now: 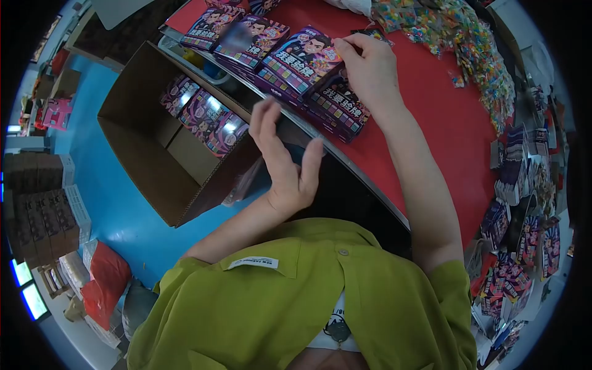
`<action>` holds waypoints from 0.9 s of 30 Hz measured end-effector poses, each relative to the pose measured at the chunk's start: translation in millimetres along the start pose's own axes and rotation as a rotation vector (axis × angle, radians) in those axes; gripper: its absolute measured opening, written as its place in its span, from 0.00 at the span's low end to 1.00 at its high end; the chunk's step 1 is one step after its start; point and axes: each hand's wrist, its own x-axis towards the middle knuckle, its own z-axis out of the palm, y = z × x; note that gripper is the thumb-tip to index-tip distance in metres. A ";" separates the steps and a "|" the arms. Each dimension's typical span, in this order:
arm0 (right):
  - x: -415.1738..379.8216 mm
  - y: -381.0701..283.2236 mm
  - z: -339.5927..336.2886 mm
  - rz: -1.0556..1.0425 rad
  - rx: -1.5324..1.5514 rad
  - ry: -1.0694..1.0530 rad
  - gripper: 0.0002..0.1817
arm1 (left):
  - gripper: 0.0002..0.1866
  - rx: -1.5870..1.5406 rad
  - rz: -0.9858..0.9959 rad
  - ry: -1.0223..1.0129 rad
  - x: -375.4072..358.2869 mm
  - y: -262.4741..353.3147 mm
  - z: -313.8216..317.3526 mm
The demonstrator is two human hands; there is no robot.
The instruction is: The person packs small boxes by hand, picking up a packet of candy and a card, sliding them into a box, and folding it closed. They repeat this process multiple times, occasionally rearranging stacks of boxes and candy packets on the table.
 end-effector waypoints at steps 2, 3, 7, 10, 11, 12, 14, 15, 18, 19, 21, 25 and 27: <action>0.2 -4.6 11.4 -0.006 -0.106 0.014 0.15 | 0.34 -0.065 -0.067 -0.043 -0.6 -13.5 4.2; 0.4 -7.6 16.0 -0.029 -0.204 0.025 0.15 | 0.36 -0.132 -0.129 -0.087 -2.5 -19.5 7.3; -1.6 -13.7 19.5 -0.109 -0.363 -0.007 0.13 | 0.39 -0.280 -0.224 -0.121 -10.0 -22.3 17.7; -2.6 -12.2 2.8 -0.029 -0.537 0.053 0.13 | 0.36 -0.306 -0.209 -0.103 -8.5 -22.0 17.9; -7.4 -4.1 -6.9 -0.016 -0.541 0.058 0.13 | 0.35 -0.255 -0.188 -0.085 -10.6 -27.6 18.6; -14.1 7.6 -17.8 -0.065 -0.431 0.122 0.13 | 0.35 -0.247 -0.189 -0.092 -9.7 -28.5 13.4; -29.8 22.7 -45.9 -0.049 -0.391 0.189 0.11 | 0.34 -0.467 -0.485 -0.027 -4.8 -22.3 19.9; -39.8 36.0 -64.0 -0.001 -0.392 0.213 0.11 | 0.32 -0.389 -0.479 -0.043 -3.3 -23.8 18.8; -92.2 79.5 -130.5 0.144 -0.583 0.382 0.10 | 0.28 -0.343 -0.457 0.013 2.1 -22.2 23.9; -111.9 98.1 -156.9 0.120 -0.713 0.488 0.09 | 0.28 -0.310 -0.507 0.059 3.1 -14.4 27.7; -157.9 132.9 -218.1 0.224 -1.082 0.612 0.10 | 0.28 -0.375 -0.425 0.067 -4.0 -36.9 26.1; -225.5 161.5 -315.2 0.981 -1.586 0.437 0.14 | 0.26 -0.495 -0.479 0.093 -6.9 -29.6 24.6; -248.3 190.4 -352.9 1.331 -1.373 0.223 0.18 | 0.23 -0.378 -0.588 0.024 -7.7 -22.8 17.4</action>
